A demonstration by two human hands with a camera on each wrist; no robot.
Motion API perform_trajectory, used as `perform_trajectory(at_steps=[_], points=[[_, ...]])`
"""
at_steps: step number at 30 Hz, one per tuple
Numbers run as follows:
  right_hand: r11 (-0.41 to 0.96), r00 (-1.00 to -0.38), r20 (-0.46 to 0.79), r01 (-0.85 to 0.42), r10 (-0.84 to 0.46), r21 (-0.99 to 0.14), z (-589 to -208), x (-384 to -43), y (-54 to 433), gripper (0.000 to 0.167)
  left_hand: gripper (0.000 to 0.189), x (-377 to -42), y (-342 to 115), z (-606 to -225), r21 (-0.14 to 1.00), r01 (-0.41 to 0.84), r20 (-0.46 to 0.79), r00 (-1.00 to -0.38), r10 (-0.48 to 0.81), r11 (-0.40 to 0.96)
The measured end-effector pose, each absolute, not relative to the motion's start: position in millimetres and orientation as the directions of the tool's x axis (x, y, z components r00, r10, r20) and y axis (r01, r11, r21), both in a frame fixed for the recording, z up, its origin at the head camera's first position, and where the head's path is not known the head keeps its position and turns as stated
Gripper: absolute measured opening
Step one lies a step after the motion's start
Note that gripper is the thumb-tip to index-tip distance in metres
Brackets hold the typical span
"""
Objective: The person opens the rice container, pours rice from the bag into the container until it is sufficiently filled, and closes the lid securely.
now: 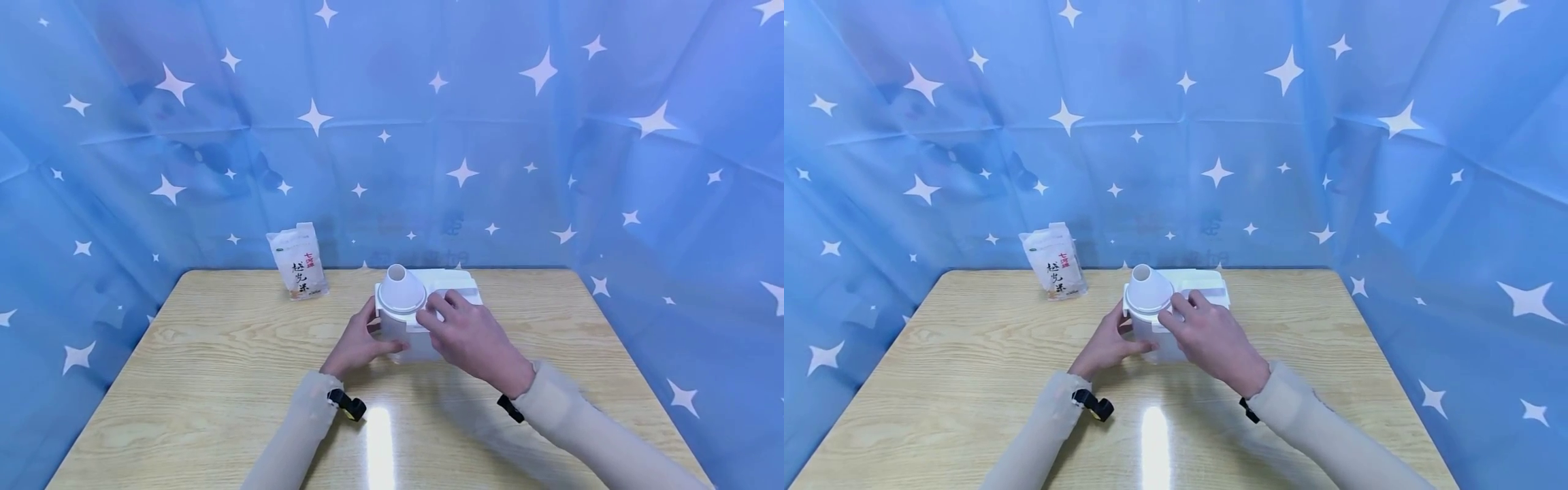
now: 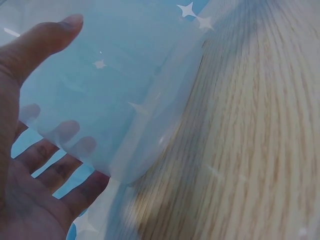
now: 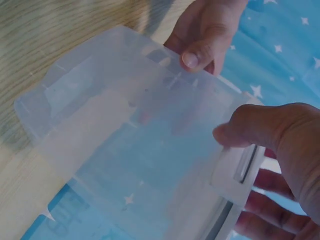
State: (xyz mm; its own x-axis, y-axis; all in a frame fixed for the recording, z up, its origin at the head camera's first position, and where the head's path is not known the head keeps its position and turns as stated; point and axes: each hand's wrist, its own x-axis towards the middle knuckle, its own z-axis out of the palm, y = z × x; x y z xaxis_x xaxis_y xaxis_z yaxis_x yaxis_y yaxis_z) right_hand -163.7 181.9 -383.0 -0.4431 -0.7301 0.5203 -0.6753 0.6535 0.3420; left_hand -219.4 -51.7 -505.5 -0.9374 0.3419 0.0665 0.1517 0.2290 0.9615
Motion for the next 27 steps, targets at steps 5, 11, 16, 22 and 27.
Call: perform_trajectory(at_steps=[5, 11, 16, 22, 27], points=[[0.636, -0.418, 0.505, -0.655, -0.755, 0.409, -385.6, -160.2, 178.5, 0.039, 0.094, -218.2, -50.5, -506.0, 0.958, 0.159, 0.068, -0.934, 0.349, 0.240], [0.610, -0.408, 0.462, -0.622, -0.787, 0.491, -388.3, -157.0, 174.1, 0.027, 0.095, -216.2, -50.9, -507.6, 0.959, 0.159, 0.069, -0.934, 0.350, 0.235], [0.597, -0.403, 0.444, -0.602, -0.800, 0.530, -391.0, -154.6, 172.3, 0.025, 0.095, -215.9, -50.6, -510.5, 0.960, 0.177, 0.093, -0.932, 0.351, 0.215], [0.579, -0.394, 0.426, -0.591, -0.815, 0.562, -390.4, -152.5, 172.2, 0.010, 0.095, -215.8, -49.3, -510.5, 0.958, 0.190, 0.106, -0.930, 0.352, 0.215], [0.571, -0.396, 0.412, -0.577, -0.821, 0.583, -388.0, -153.2, 170.9, 0.014, 0.094, -216.5, -49.2, -507.6, 0.958, 0.194, 0.114, -0.932, 0.343, 0.210]])
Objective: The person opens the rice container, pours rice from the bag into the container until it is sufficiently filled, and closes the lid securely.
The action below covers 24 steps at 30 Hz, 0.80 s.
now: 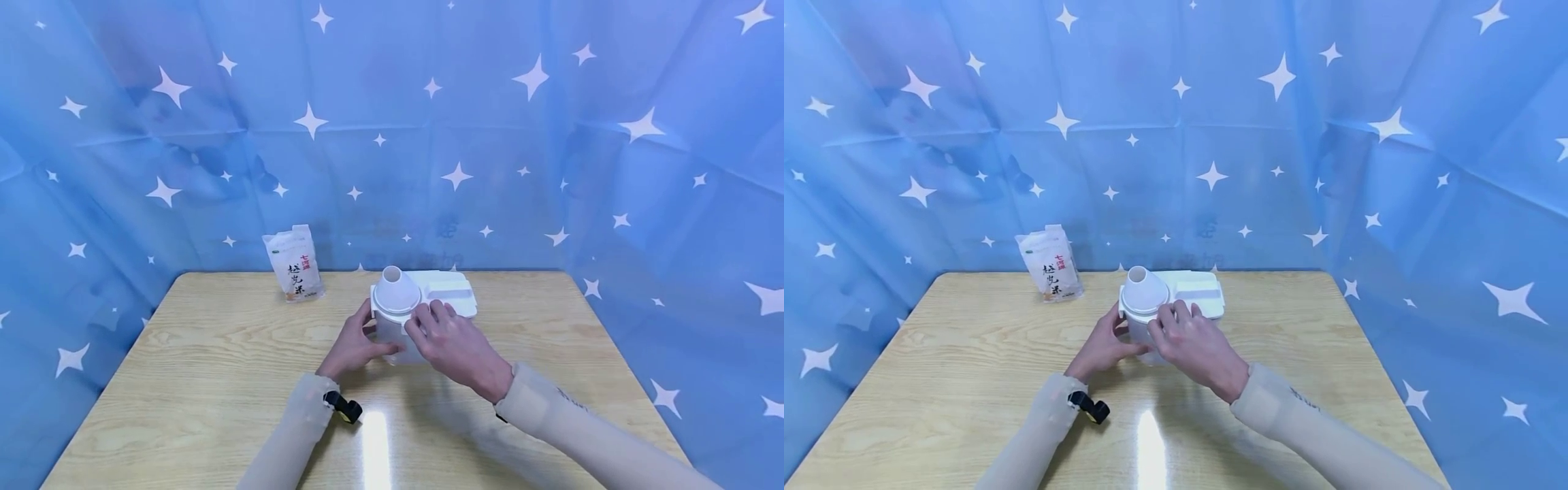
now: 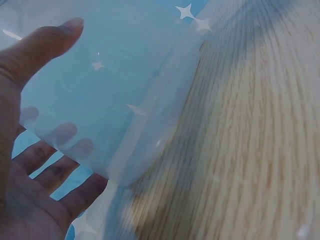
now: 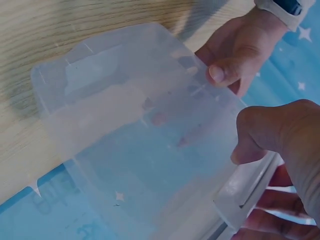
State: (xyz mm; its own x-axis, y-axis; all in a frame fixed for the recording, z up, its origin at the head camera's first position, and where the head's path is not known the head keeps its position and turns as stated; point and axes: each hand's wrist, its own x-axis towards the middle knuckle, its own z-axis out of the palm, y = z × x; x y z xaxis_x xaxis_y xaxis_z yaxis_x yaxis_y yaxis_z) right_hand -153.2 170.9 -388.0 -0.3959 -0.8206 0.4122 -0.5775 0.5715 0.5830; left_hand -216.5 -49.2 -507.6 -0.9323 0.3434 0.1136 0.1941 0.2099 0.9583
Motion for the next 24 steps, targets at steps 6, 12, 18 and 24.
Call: perform_trajectory(at_steps=[6, 12, 18, 24], points=[[0.589, -0.419, 0.414, -0.581, -0.808, 0.561, -389.4, -152.6, 170.0, 0.027, 0.094, -218.1, -48.3, -509.2, 0.959, 0.191, 0.110, -0.930, 0.351, 0.208], [0.602, -0.435, 0.417, -0.583, -0.798, 0.545, -391.4, -151.3, 167.8, 0.029, 0.094, -218.1, -48.4, -511.7, 0.960, 0.197, 0.118, -0.929, 0.350, 0.200], [0.605, -0.434, 0.422, -0.564, -0.796, 0.562, -391.3, -151.0, 163.7, 0.026, 0.093, -217.1, -51.0, -510.6, 0.960, 0.198, 0.121, -0.932, 0.343, 0.200], [0.628, -0.453, 0.435, -0.588, -0.778, 0.510, -386.4, -150.8, 164.2, 0.023, 0.093, -218.3, -51.8, -509.9, 0.957, 0.205, 0.126, -0.931, 0.341, 0.205]])
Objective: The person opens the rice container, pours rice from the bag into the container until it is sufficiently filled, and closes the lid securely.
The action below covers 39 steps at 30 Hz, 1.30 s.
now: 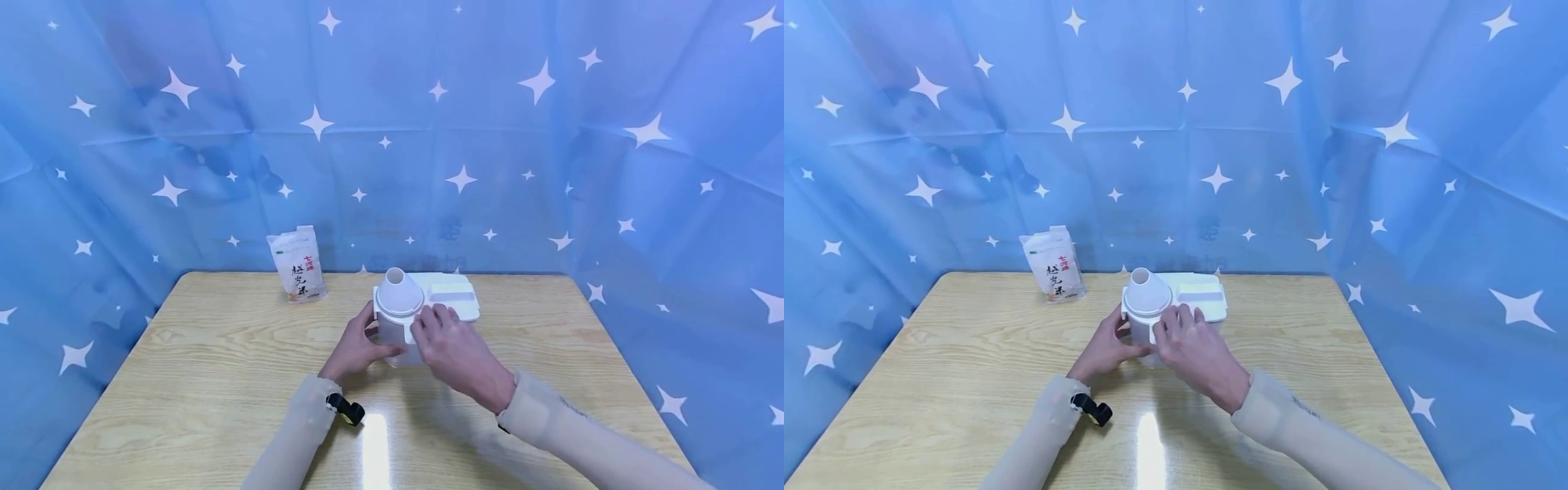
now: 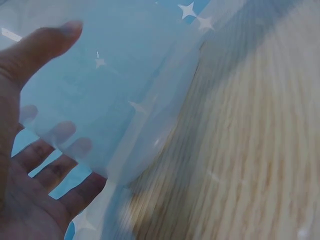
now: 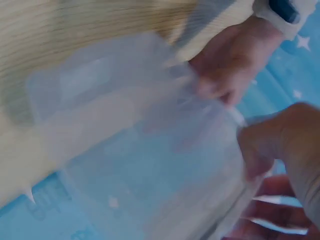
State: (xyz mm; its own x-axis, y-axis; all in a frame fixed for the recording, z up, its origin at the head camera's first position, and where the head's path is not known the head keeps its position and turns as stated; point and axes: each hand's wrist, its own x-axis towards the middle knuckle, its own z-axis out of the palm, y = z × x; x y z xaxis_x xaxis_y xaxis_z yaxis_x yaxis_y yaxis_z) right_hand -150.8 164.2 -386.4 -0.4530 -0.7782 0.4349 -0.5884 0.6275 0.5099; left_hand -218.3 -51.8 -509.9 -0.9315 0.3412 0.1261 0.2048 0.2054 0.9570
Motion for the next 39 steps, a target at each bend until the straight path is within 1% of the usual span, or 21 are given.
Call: perform_trajectory(at_steps=[3, 4, 9, 12, 17, 22, 26, 31, 36, 39], points=[[0.649, -0.470, 0.451, -0.607, -0.759, 0.459, -382.3, -151.2, 166.2, 0.024, 0.093, -219.2, -51.3, -509.9, 0.957, 0.199, 0.122, -0.935, 0.333, 0.210], [0.654, -0.475, 0.454, -0.609, -0.754, 0.449, -380.8, -151.2, 166.7, 0.022, 0.093, -219.1, -51.4, -510.0, 0.957, 0.197, 0.120, -0.937, 0.329, 0.212], [0.646, -0.480, 0.437, -0.624, -0.761, 0.439, -378.5, -150.9, 169.0, 0.021, 0.093, -218.1, -51.5, -510.3, 0.960, 0.175, 0.095, -0.938, 0.333, 0.219], [0.640, -0.470, 0.441, -0.633, -0.765, 0.436, -377.4, -151.1, 170.3, 0.025, 0.093, -217.7, -51.6, -510.0, 0.960, 0.166, 0.084, -0.938, 0.337, 0.224], [0.639, -0.464, 0.450, -0.649, -0.763, 0.413, -373.5, -151.6, 173.5, 0.032, 0.093, -217.3, -50.8, -508.8, 0.963, 0.181, 0.104, -0.934, 0.342, 0.201], [0.656, -0.495, 0.444, -0.658, -0.747, 0.371, -373.2, -151.3, 175.8, 0.032, 0.095, -218.1, -50.4, -510.1, 0.964, 0.179, 0.102, -0.932, 0.349, 0.199], [0.681, -0.521, 0.457, -0.657, -0.720, 0.323, -372.9, -151.3, 175.7, 0.036, 0.098, -219.9, -52.2, -508.9, 0.961, 0.177, 0.095, -0.933, 0.347, 0.211], [0.702, -0.563, 0.463, -0.682, -0.684, 0.208, -370.6, -150.9, 179.2, 0.041, 0.102, -219.5, -53.1, -503.0, 0.957, 0.189, 0.100, -0.926, 0.364, 0.218], [0.694, -0.614, 0.438, -0.719, -0.657, 0.034, -363.3, -152.5, 186.7, 0.039, 0.110, -217.4, -51.9, -499.6, 0.961, 0.200, 0.118, -0.922, 0.370, 0.193], [0.681, -0.630, 0.449, -0.730, -0.633, -0.063, -357.4, -157.8, 194.0, 0.041, 0.112, -214.7, -51.9, -495.7, 0.961, 0.204, 0.128, -0.927, 0.353, 0.187]])
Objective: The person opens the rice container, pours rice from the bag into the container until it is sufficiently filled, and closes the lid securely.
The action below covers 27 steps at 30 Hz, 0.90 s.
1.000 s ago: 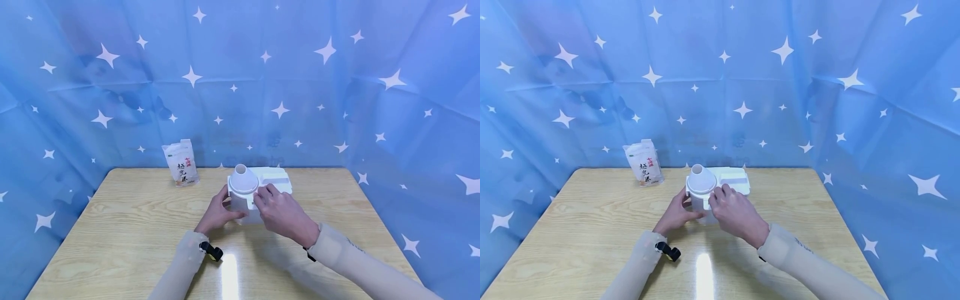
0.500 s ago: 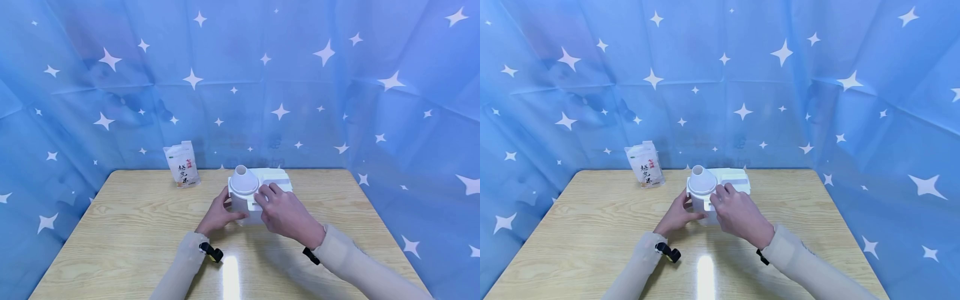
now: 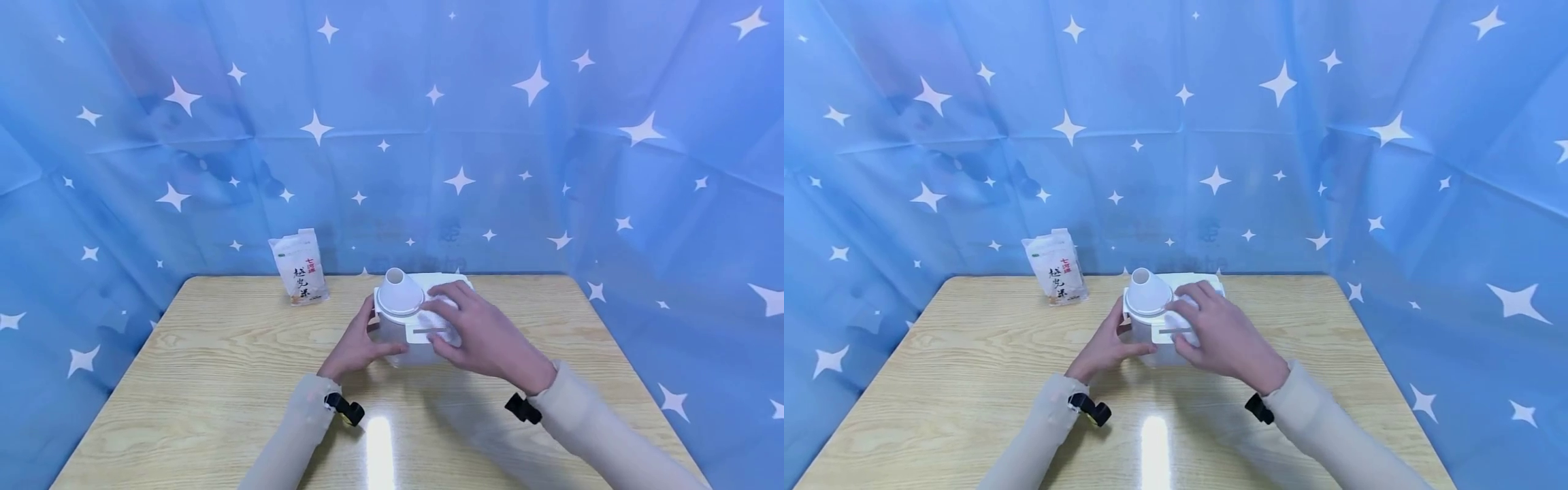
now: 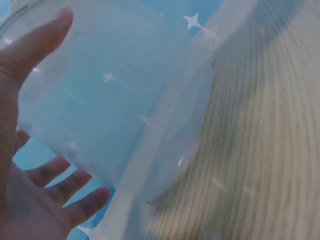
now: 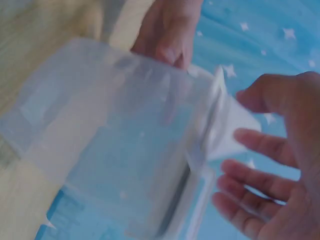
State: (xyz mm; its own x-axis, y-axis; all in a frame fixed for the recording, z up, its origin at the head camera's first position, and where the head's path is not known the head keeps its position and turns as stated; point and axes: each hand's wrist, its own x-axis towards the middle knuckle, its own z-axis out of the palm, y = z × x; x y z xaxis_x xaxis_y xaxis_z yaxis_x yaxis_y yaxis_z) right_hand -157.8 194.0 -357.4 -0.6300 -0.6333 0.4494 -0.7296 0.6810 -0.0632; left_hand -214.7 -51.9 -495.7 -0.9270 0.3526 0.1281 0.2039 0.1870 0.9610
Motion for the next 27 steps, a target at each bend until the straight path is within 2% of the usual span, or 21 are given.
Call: perform_trajectory(at_steps=[10, 15, 21, 27], points=[[0.621, -0.699, 0.495, -0.704, -0.516, -0.346, -348.2, -185.7, 233.1, 0.050, 0.113, -196.6, -40.1, -487.3, 0.955, 0.197, 0.156, -0.969, 0.189, 0.223], [0.609, -0.751, 0.437, -0.659, -0.496, -0.441, -356.0, -194.5, 244.4, 0.051, 0.109, -189.4, -35.2, -485.1, 0.956, 0.195, 0.171, -0.977, 0.125, 0.220], [0.609, -0.815, 0.353, -0.579, -0.460, -0.542, -365.0, -201.7, 253.0, 0.050, 0.097, -186.7, -30.5, -486.3, 0.966, 0.190, 0.173, -0.979, 0.106, 0.178], [0.608, -0.844, 0.289, -0.528, -0.451, -0.593, -372.7, -204.7, 259.1, 0.045, 0.090, -184.8, -28.6, -488.0, 0.967, 0.163, 0.145, -0.984, 0.105, 0.196]])
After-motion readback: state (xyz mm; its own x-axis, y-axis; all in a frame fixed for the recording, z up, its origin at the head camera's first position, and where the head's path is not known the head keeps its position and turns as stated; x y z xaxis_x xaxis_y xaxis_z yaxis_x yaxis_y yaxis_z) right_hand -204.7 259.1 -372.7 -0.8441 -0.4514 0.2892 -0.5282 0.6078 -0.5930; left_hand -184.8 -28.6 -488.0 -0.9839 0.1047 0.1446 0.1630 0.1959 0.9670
